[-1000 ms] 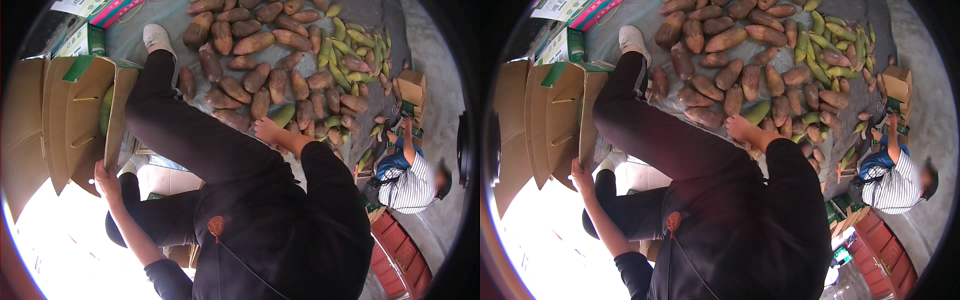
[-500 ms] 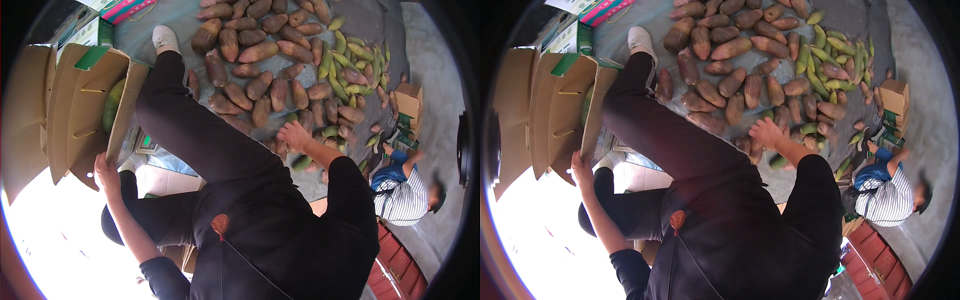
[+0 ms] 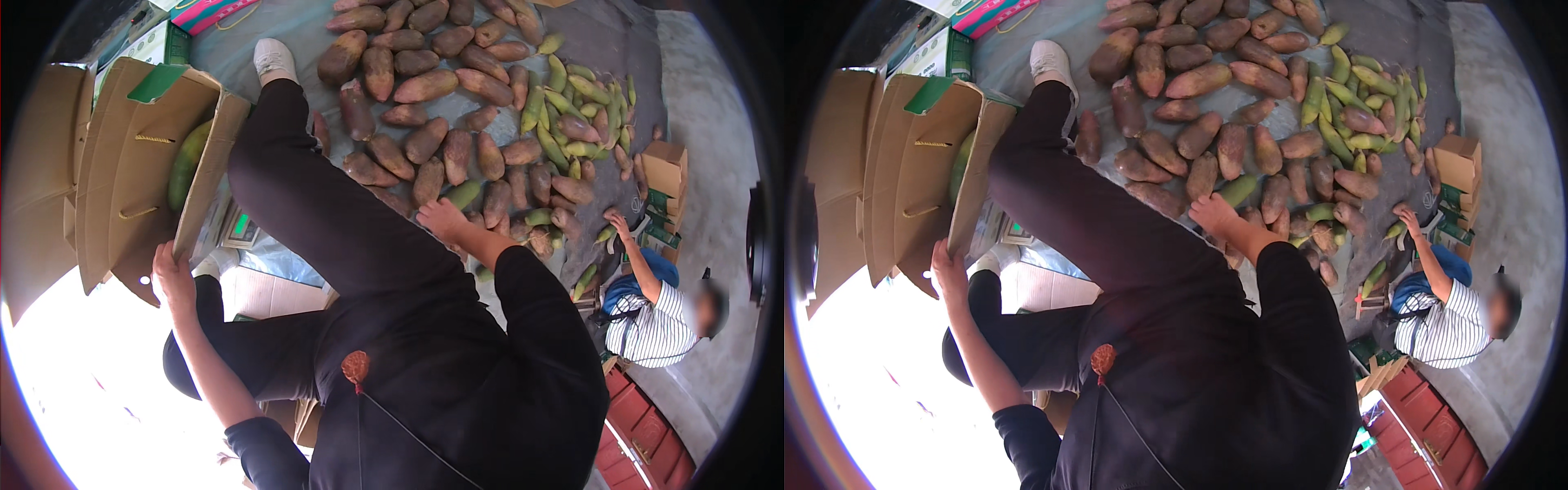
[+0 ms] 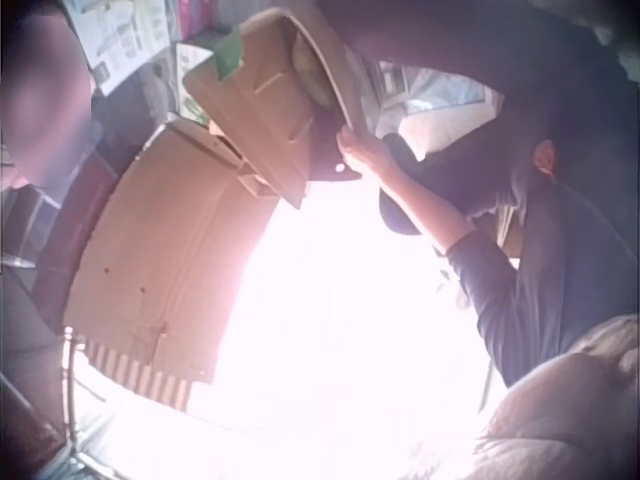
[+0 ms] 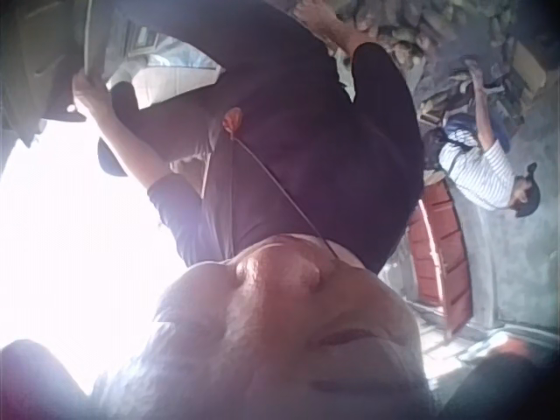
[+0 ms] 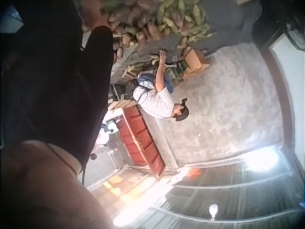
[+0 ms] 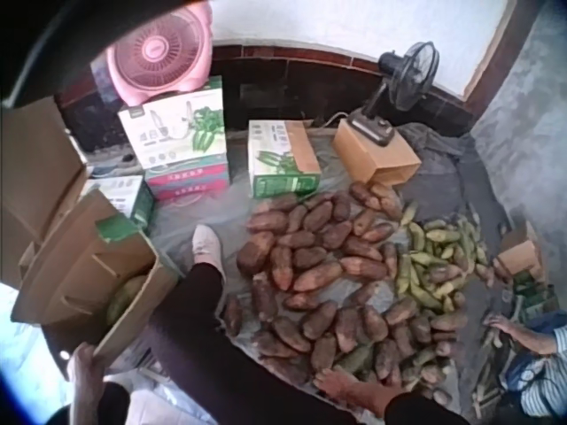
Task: The recorder is sorting and weighing fruit, then packing them into gift boxes on the floor.
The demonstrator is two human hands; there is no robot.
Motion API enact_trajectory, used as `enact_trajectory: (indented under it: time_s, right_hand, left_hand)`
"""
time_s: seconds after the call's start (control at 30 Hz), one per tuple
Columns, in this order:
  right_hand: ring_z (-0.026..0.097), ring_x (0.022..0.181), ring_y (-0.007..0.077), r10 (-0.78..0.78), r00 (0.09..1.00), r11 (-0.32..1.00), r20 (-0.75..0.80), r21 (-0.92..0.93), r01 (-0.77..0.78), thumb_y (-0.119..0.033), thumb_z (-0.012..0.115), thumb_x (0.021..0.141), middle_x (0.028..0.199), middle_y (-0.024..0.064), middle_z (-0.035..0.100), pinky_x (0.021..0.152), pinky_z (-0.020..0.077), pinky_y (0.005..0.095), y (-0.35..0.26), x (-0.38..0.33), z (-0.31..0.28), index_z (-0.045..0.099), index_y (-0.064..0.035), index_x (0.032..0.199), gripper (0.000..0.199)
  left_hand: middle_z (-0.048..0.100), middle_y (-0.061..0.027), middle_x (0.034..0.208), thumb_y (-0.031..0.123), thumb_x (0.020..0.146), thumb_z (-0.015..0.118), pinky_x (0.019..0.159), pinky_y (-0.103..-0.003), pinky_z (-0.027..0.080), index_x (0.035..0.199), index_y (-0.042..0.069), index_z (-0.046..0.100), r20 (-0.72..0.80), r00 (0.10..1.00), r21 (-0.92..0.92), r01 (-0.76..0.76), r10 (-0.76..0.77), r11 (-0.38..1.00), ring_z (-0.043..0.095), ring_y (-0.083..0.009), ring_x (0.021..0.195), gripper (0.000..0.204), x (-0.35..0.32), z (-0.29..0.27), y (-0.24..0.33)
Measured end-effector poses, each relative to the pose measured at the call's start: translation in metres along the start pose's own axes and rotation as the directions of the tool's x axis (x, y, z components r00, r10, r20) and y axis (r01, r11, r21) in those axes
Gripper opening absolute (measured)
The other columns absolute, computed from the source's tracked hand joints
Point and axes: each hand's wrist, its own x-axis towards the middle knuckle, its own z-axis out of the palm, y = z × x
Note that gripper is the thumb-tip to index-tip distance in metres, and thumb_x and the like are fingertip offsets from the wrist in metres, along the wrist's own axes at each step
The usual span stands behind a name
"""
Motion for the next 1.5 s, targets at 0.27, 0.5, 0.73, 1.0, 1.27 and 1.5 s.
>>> enact_trajectory:
  time_s: [0.27, 0.5, 0.73, 1.0, 1.27, 1.5]
  right_hand:
    - [0.047, 0.091, 0.0147, -0.078, 0.99, 0.977, 0.121, -0.187, 0.1, -0.02, 0.054, 0.077, 0.084, -0.004, 0.054, 0.072, 0.0352, 0.0327, -0.007, 0.01, 0.049, 0.062, -0.0186, 0.077, 0.008]
    - [0.048, 0.089, 0.0159, -0.095, 0.995, 0.981, 0.032, -0.169, 0.099, -0.019, 0.054, 0.076, 0.081, -0.0036, 0.052, 0.07, 0.0341, 0.0322, -0.01, 0.01, 0.046, 0.06, -0.0186, 0.077, 0.006]
    - [0.052, 0.094, 0.0202, 0.02, 0.992, 0.987, 0.124, -0.163, 0.001, -0.014, 0.057, 0.074, 0.091, 0.0008, 0.058, 0.077, 0.0353, 0.0402, 0.0, -0.018, 0.033, 0.057, -0.0164, 0.088, 0.014]
    - [0.056, 0.096, 0.0288, 0.695, 0.712, 0.692, -0.098, 0.362, -0.625, -0.009, 0.065, 0.07, 0.098, 0.0066, 0.06, 0.079, 0.0435, 0.04, 0.058, -0.011, -0.038, 0.053, -0.0095, 0.098, 0.031]
    - [0.055, 0.094, 0.0179, 0.827, 0.498, 0.367, -0.26, 0.921, -0.128, 0.005, 0.07, 0.07, 0.103, 0.0066, 0.053, 0.081, 0.0452, 0.0293, 0.062, 0.01, -0.148, 0.044, -0.0041, 0.112, 0.05]
    - [0.056, 0.099, 0.0169, 0.618, 0.422, 0.363, -0.663, 0.717, 0.596, 0.009, 0.069, 0.072, 0.113, 0.0119, 0.054, 0.086, 0.0482, 0.03, 0.022, 0.071, -0.329, 0.041, -0.0022, 0.115, 0.052]
  left_hand:
    - [0.055, -0.0134, 0.085, 0.0, 0.073, 0.055, 0.069, -0.043, 0.044, 0.094, 0.003, 0.059, 0.043, 0.998, 0.002, 0.05, -0.05, 0.999, 0.057, -0.0352, 0.082, 0.021, 0.002, -0.002, 0.003]
    - [0.056, -0.012, 0.085, 0.0, 0.073, 0.058, 0.072, -0.043, 0.045, 0.093, 0.005, 0.06, 0.052, 0.994, 0.019, 0.093, -0.094, 0.995, 0.058, -0.0332, 0.084, 0.021, 0.003, -0.006, 0.012]
    - [0.057, -0.0095, 0.085, 0.002, 0.073, 0.061, 0.075, -0.042, 0.046, 0.093, 0.006, 0.062, 0.054, 0.993, 0.07, 0.102, -0.106, 0.992, 0.058, -0.0301, 0.088, 0.02, 0.001, -0.007, 0.011]
    - [0.059, -0.0071, 0.086, 0.002, 0.072, 0.062, 0.08, -0.041, 0.044, 0.092, 0.009, 0.064, 0.022, 0.991, 0.115, 0.129, -0.132, 0.985, 0.058, -0.0268, 0.09, 0.022, -0.003, -0.017, 0.021]
    - [0.059, -0.0067, 0.083, 0.001, 0.073, 0.056, 0.078, -0.04, 0.044, 0.088, 0.01, 0.066, -0.019, 0.993, 0.108, 0.118, -0.116, 0.987, 0.059, -0.0263, 0.086, 0.021, -0.004, -0.014, 0.013]
    - [0.06, -0.0065, 0.083, 0.002, 0.073, 0.056, 0.079, -0.041, 0.045, 0.087, 0.01, 0.067, -0.028, 0.994, 0.128, 0.111, -0.108, 0.986, 0.059, -0.0263, 0.087, 0.02, 0.001, -0.011, 0.018]
